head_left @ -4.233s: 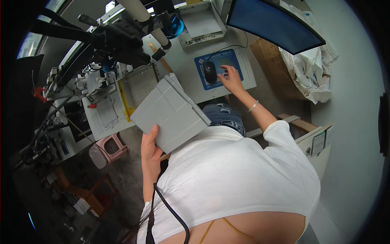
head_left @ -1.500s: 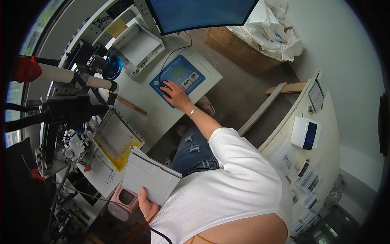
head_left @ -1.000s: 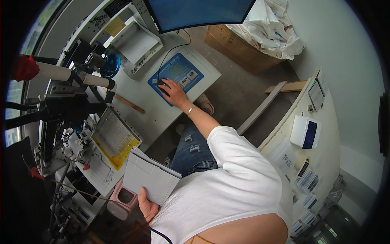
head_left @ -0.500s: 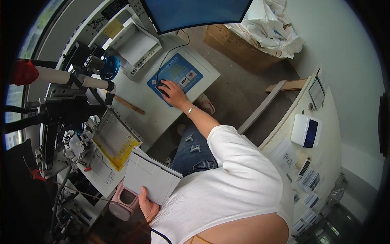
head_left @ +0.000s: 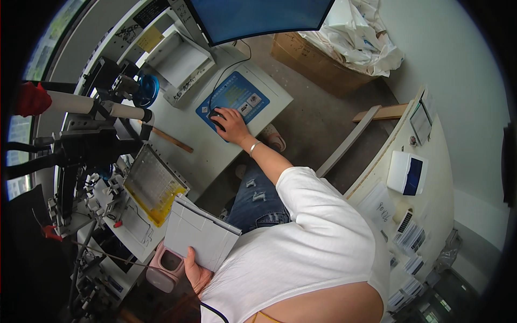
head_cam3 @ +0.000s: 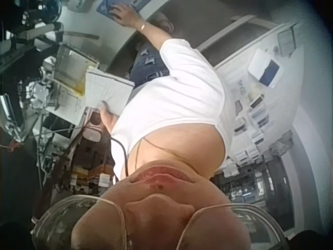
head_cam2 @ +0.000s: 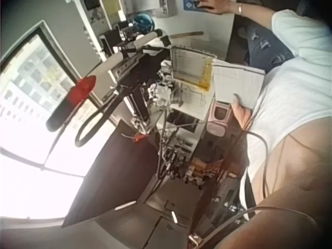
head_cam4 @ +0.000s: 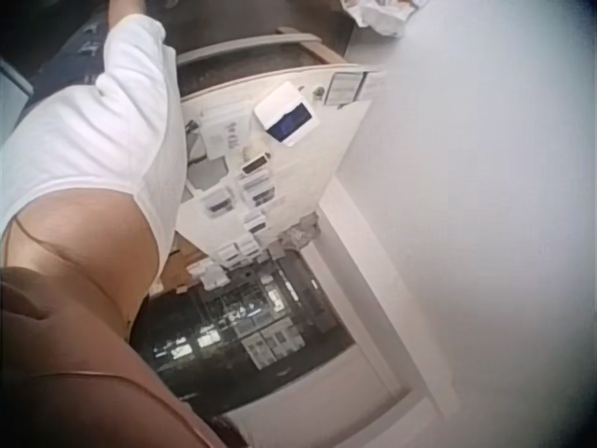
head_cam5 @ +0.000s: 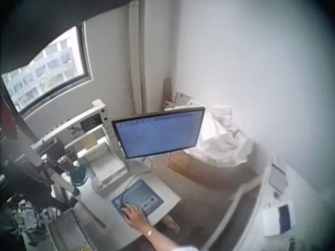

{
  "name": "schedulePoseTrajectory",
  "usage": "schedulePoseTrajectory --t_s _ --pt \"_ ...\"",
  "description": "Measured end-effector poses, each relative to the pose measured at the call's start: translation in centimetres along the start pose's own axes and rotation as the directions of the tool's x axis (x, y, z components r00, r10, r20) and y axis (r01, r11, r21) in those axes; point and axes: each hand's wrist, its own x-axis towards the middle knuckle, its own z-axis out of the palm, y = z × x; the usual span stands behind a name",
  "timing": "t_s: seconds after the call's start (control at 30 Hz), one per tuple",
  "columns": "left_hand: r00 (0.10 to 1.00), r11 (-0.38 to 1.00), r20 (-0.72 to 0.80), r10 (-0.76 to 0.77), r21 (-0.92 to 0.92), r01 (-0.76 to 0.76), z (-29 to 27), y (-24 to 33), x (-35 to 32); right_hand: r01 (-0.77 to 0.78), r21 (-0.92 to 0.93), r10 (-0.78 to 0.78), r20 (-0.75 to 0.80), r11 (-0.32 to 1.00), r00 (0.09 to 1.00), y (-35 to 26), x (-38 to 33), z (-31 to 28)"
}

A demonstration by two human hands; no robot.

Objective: The recorder unpackages plates, loads them into an automated industrial machine, performs adjustments using a tool, and records data at a computer workstation.

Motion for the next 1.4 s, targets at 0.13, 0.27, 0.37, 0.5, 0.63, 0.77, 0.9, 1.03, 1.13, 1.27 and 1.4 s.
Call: schedulePoseTrajectory --t_s 0.13,0.27,0.37,0.5,0.63,0.77,0.9,1.03,1.13,1.27,1.4 --pt "1.0 1.0 -0.009 0.023 -0.006 -0.024 0.4 -0.1 -0.1 0.002 -0.015 -0.002 -0.003 1.0 1.0 -0.1 0.0 0.1" --pt "1.0 1.0 -0.011 0.022 0.019 -0.022 1.3 0.1 -0.4 0.006 0.013 -0.006 0.003 1.0 1.0 0.0 0.1 0.0" --pt "1.0 1.0 -0.007 0.027 0.01 -0.027 0.8 -0.1 0.0 0.011 0.031 -0.013 0.04 0.999 0.999 0.0 0.0 -0.1" --pt "0.999 1.0 -0.027 0.019 -0.001 -0.019 1.1 0.0 -0.2 0.011 0.039 -0.014 0.074 0.999 0.997 -0.1 -0.1 -0.1" --pt "0.999 0.999 -0.032 0.027 -0.016 -0.028 1.2 0.0 -0.2 0.019 0.045 -0.022 0.075 0.999 0.997 -0.1 0.0 0.1" --pt "0.998 0.999 -0.045 0.037 0.004 -0.037 2.1 0.1 -0.3 0.029 0.056 -0.032 0.057 0.998 0.998 0.3 -0.1 0.2" --pt "0.997 0.998 -0.052 0.061 0.006 -0.061 2.0 0.0 -0.5 0.037 0.045 -0.038 0.008 0.998 0.999 0.0 0.0 0.1" --pt "0.998 0.998 -0.031 0.061 0.017 -0.06 0.7 -0.3 0.0 -0.047 -0.068 0.047 -0.004 0.997 0.999 0.0 0.0 0.3" --pt "0.998 0.998 -0.005 0.062 0.02 -0.061 0.3 -0.5 0.4 -0.066 -0.135 0.061 -0.037 0.989 0.997 0.1 -0.3 0.4" --pt "0.997 0.997 0.032 0.072 0.022 -0.073 0.0 -0.3 0.0 -0.141 -0.139 0.135 -0.048 0.98 0.99 -0.3 0.3 0.1" --pt "0.998 0.998 0.017 0.056 0.008 -0.056 -0.1 -0.3 0.3 -0.124 -0.138 0.12 -0.038 0.983 0.992 -0.1 0.3 0.1"
